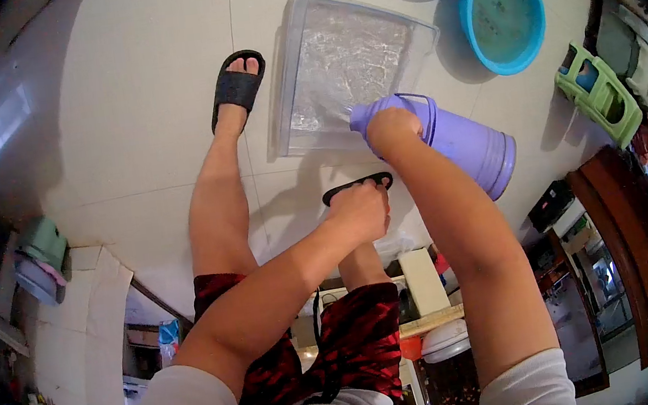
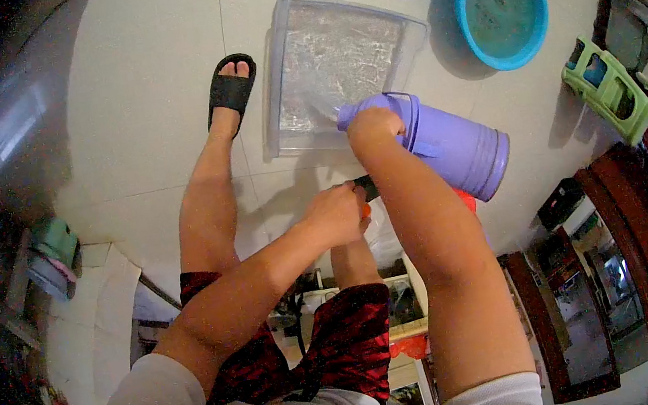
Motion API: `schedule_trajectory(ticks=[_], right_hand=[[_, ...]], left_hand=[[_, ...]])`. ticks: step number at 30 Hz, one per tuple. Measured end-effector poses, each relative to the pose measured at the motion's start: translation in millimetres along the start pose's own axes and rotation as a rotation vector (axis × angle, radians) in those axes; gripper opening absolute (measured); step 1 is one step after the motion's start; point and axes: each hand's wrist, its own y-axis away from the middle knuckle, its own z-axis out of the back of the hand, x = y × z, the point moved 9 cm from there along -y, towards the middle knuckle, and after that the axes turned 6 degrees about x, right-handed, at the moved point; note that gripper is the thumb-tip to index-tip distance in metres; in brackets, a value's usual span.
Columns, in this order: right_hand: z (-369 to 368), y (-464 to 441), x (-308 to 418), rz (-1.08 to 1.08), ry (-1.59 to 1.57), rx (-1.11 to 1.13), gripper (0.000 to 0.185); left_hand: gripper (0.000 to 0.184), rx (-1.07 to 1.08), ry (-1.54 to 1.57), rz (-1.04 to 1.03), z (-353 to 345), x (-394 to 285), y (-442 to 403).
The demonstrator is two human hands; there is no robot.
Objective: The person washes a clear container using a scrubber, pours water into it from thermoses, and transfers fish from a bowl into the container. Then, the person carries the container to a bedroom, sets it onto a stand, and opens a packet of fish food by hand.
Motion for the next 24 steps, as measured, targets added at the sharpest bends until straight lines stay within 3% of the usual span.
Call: schedule_trajectory(ticks=[24], right_hand=[[-10.1, 22.2, 15.9, 0.069, 0.233, 0.052, 0.032]], left_hand=[[0.033, -0.055, 0.023, 0.013, -5.8, 3.3, -1.0]])
